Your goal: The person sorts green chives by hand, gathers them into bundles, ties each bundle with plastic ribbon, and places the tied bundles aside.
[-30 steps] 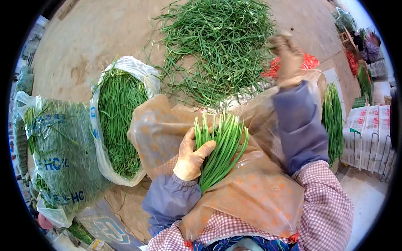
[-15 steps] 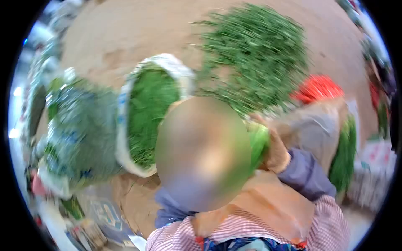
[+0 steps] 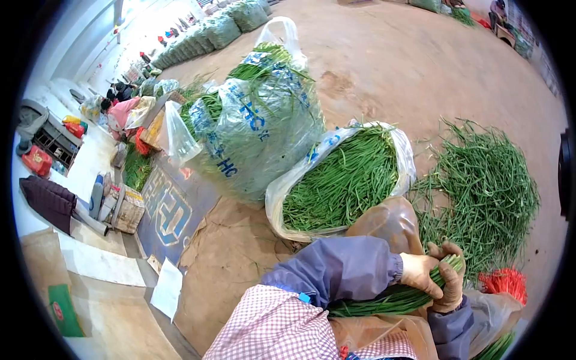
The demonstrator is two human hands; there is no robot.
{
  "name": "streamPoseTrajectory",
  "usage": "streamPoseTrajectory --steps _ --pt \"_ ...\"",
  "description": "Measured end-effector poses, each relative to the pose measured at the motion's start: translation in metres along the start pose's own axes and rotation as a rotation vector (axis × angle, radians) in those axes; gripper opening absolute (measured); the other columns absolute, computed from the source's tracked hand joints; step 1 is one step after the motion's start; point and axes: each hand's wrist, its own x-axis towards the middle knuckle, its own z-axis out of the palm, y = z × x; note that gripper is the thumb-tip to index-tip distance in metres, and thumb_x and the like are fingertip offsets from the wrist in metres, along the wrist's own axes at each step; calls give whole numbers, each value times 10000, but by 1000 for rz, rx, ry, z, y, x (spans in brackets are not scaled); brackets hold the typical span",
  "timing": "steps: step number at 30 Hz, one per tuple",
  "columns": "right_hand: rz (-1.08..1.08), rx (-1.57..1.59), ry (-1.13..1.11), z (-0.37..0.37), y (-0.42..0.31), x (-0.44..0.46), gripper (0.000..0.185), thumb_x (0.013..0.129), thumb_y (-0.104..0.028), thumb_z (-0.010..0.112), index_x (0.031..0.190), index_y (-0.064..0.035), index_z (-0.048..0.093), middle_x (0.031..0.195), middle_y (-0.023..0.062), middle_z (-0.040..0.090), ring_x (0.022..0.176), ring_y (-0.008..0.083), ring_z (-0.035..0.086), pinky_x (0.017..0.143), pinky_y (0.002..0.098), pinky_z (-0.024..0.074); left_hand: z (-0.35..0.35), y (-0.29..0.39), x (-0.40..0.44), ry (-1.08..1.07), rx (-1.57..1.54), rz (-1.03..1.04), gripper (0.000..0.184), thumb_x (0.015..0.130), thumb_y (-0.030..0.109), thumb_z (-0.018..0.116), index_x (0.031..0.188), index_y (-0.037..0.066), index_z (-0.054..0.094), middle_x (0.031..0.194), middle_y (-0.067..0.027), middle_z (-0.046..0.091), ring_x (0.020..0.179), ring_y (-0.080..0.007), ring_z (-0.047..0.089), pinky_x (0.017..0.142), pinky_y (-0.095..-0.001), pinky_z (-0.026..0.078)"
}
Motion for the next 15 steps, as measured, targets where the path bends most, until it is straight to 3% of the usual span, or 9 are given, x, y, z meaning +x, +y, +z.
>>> streamPoseTrajectory --steps 1,4,6,9,13,15 --pt "-87 19 -21 -6 6 4 520 742 -216 786 1169 -30 554 978 152 673 1016 281 632 994 430 470 2 0 0 15 -6 -5 658 740 405 780 1215 10 555 1039 -137 665 1030 -295 638 894 -369 499" --pt "-38 -36 78 -9 -6 4 436 760 -165 764 1124 -43 555 882 133 674 955 242 648 944 404 498 10 -9 9 -10 -305 -20 662 718 334 805 1237 14 548 1038 -120 662 1018 -247 632 897 -345 501" --pt "-80 76 188 0 -24 6 369 787 -148 739 1096 -60 557 776 76 628 777 162 640 826 304 513 12 -8 10 -80 -412 -49 752 698 234 804 1333 23 461 1037 -113 657 1027 -219 617 902 -327 496" --pt "-287 -81 164 -48 -64 21 286 865 -208 671 1091 -61 577 851 61 625 804 140 621 824 309 519 16 -9 8 -111 -313 2 792 709 186 770 1393 38 398 1050 -129 658 1033 -236 621 905 -330 496" --pt "-450 -142 201 -182 -153 34 279 949 -232 562 1164 -57 591 976 74 636 938 176 606 880 335 504 5 -2 -2 -163 80 -104 841 749 157 677 1499 122 298 1076 -210 663 1063 -307 638 932 -354 489" --pt "-496 -242 191 -246 -199 36 296 990 -245 508 1200 -55 599 1039 80 641 1004 194 599 908 347 497 -19 11 -14 -69 199 -93 880 743 154 684 1511 92 261 1182 -236 616 1143 -316 598 988 -362 463"
